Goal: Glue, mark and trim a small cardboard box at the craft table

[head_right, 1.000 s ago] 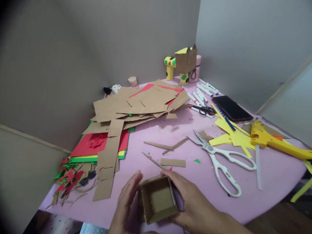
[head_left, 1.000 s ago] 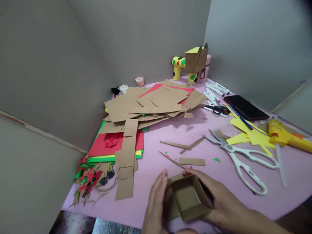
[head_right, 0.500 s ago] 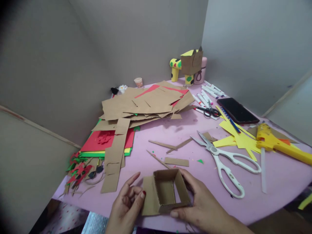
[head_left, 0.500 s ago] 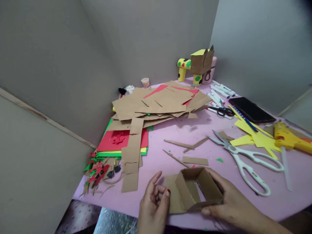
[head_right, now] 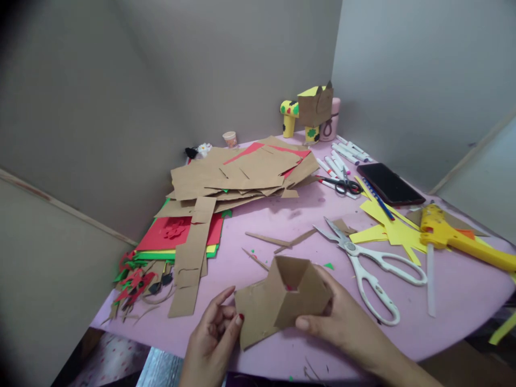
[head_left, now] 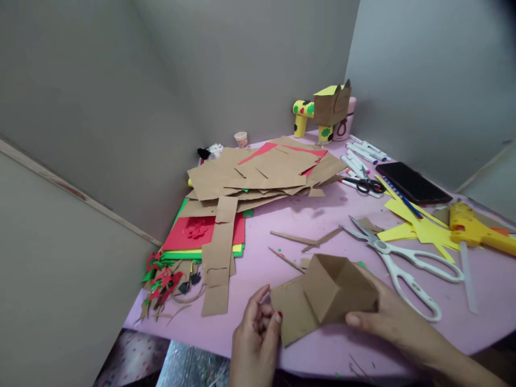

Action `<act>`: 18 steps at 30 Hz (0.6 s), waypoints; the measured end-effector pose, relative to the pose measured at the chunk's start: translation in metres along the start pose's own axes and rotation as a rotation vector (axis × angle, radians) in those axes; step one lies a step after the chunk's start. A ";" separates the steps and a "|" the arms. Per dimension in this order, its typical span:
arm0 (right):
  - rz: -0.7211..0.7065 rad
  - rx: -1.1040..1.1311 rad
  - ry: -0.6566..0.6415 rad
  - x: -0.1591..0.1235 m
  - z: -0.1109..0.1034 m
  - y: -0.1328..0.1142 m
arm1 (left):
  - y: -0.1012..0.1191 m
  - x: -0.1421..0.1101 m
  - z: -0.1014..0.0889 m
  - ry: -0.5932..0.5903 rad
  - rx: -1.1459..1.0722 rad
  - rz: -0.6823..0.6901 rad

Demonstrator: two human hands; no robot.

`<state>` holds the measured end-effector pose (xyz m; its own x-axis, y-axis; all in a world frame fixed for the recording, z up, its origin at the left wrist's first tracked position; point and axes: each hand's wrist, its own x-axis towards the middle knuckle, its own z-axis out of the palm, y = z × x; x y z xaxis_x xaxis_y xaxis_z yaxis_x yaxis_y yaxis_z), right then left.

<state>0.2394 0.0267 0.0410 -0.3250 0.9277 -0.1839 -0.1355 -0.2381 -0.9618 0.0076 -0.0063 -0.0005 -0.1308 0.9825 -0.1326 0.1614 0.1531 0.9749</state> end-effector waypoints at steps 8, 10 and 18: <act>-0.130 -0.379 -0.061 0.008 0.028 0.003 | 0.021 -0.002 0.000 0.052 0.391 0.176; -0.148 -0.434 -0.063 0.011 0.028 0.004 | 0.021 -0.003 -0.002 0.049 0.397 0.237; -0.165 -0.602 -0.121 0.018 0.024 0.010 | 0.007 -0.005 -0.011 -0.180 0.204 0.302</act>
<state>0.2101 0.0345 0.0331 -0.4532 0.8908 -0.0333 0.3455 0.1411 -0.9278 -0.0018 -0.0110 0.0091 0.1224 0.9867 0.1073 0.3598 -0.1449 0.9217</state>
